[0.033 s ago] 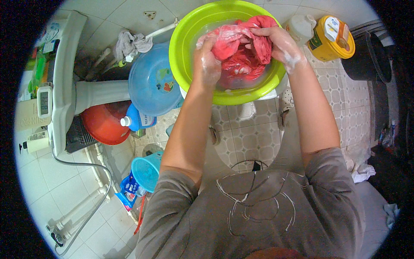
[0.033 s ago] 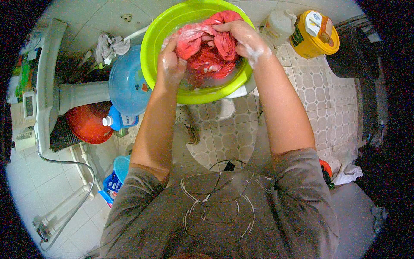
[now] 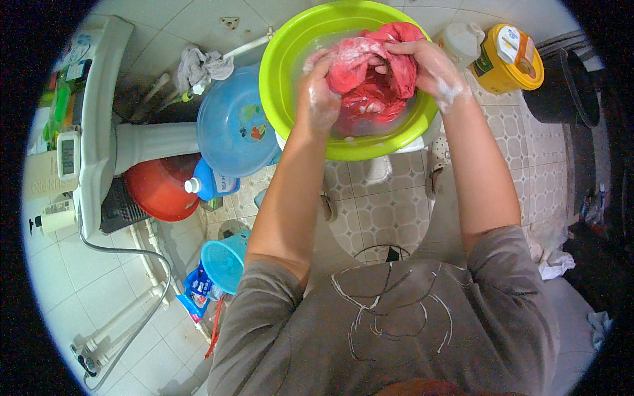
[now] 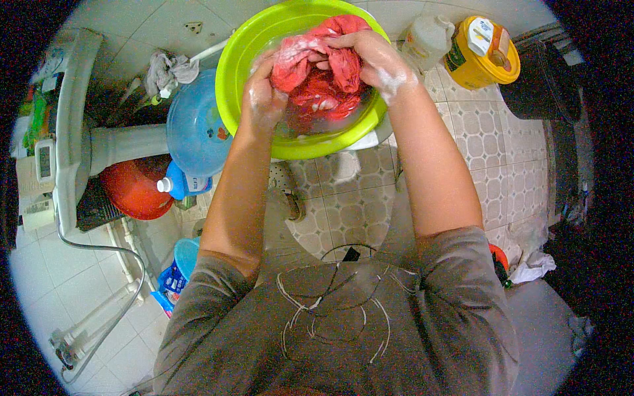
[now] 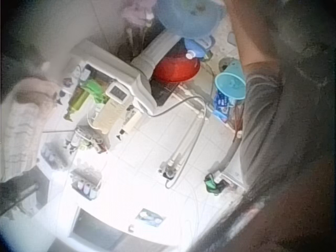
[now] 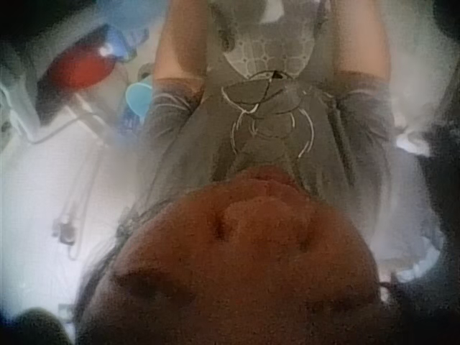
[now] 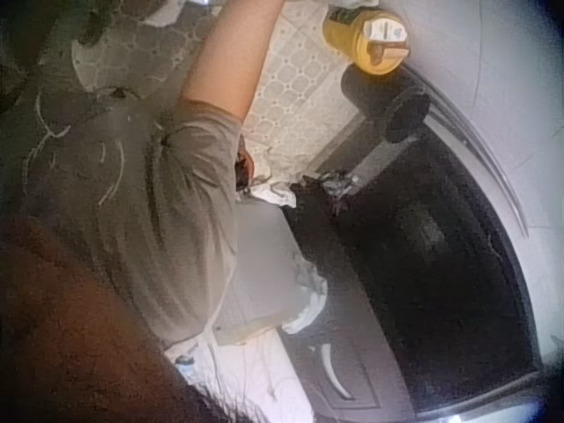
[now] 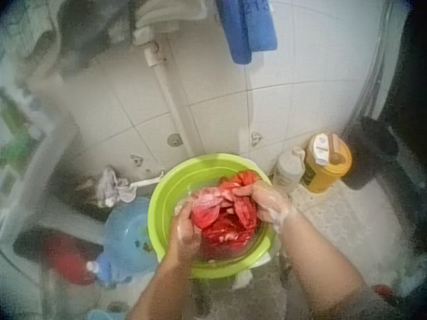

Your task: The person washes a red cloth by hand in a green basin filled with soapy water. They repeatedly scrub, squeeze, and rinse the cloth, lifting it out of the water to wring it before submerging it again.

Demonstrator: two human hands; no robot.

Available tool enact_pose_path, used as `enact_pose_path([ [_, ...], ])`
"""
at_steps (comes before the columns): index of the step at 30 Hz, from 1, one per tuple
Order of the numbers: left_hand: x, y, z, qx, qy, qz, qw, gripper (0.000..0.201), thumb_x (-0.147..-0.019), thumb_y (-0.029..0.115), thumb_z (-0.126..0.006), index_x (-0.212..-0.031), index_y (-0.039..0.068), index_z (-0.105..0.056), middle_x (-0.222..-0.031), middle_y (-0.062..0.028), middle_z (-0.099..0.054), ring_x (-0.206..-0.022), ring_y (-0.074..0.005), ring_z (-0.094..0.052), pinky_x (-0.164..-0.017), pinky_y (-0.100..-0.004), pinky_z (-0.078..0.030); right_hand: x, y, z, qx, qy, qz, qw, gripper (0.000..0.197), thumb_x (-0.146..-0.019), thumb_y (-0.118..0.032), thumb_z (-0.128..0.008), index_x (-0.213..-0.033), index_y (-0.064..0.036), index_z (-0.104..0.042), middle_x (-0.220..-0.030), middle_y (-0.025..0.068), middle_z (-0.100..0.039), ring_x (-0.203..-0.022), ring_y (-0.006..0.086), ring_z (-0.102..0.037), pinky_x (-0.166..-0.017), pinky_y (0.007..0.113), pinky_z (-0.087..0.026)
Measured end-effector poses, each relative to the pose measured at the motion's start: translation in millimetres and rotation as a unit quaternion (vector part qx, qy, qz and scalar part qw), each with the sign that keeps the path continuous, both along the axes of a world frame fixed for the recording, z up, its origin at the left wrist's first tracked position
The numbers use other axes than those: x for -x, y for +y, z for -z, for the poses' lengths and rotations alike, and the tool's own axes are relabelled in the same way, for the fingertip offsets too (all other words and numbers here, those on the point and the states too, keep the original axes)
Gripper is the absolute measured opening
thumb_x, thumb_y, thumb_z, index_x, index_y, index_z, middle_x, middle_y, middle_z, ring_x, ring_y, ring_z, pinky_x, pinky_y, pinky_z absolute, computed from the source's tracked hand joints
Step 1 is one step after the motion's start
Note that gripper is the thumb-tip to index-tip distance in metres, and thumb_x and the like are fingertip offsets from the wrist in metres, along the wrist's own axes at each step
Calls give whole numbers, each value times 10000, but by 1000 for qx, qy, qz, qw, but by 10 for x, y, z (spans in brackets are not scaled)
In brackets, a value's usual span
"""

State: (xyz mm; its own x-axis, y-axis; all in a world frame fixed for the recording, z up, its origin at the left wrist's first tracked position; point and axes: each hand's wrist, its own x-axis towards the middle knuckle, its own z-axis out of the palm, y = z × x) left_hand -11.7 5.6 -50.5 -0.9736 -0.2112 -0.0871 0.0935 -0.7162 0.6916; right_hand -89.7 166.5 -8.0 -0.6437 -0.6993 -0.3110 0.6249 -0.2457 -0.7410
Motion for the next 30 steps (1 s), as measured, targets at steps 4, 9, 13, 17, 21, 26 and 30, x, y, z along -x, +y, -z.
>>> enact_pose_path([
  [4,-49,-73,11,-147,11,232,962,293,-868,172,-390,-1080,-21,-449,-1025,-114,-541,-928,-256,-546,-848,-371,-430,-77,-29,-57,64,-9,-8,998,249,-761,9,-507,-1005,65,-505,-929,157,-582,-809,220,-594,-770,311,-485],
  [9,-17,-67,28,-51,-34,65,996,251,-852,132,-409,-1061,13,-481,-1006,-136,-555,-904,-233,-557,-818,-366,-447,59,-2,110,57,22,-30,998,236,-718,20,-521,-953,46,-530,-881,126,-593,-791,207,-590,-768,309,-476],
  [13,-63,11,-76,217,-53,-167,960,220,-803,80,-488,-1010,9,-505,-951,-137,-574,-873,-236,-569,-782,-351,-457,-1,-117,201,77,-20,46,996,157,-712,-35,-522,-862,3,-553,-806,103,-602,-756,193,-583,-739,318,-476],
  [17,-285,555,-462,630,55,-192,750,292,-763,96,-510,-1035,-7,-472,-955,-157,-564,-853,-249,-572,-766,-355,-446,-299,-291,153,44,-13,185,982,154,-779,-193,-550,-798,-41,-564,-767,81,-584,-720,178,-575,-702,324,-475],
  [21,-145,269,-30,666,-15,-194,720,231,-736,166,-550,-903,9,-521,-748,-163,-576,-647,-302,-556,-623,-394,-447,-787,-613,611,-10,230,235,944,154,-826,-168,-485,-875,-52,-573,-795,36,-590,-737,152,-577,-640,336,-459],
  [26,-214,463,-209,658,-7,-215,722,237,-758,220,-534,-882,18,-521,-707,-170,-587,-625,-331,-564,-589,-405,-444,-598,-546,368,6,6,234,972,222,-839,-225,-470,-854,-23,-562,-757,60,-578,-673,187,-570,-622,336,-462],
  [30,-159,529,-84,708,9,-176,684,243,-773,227,-528,-899,19,-521,-734,-183,-591,-683,-349,-574,-642,-395,-448,-570,-403,363,-18,78,243,967,225,-820,-252,-465,-840,-47,-554,-731,68,-555,-722,146,-526,-669,312,-429],
])
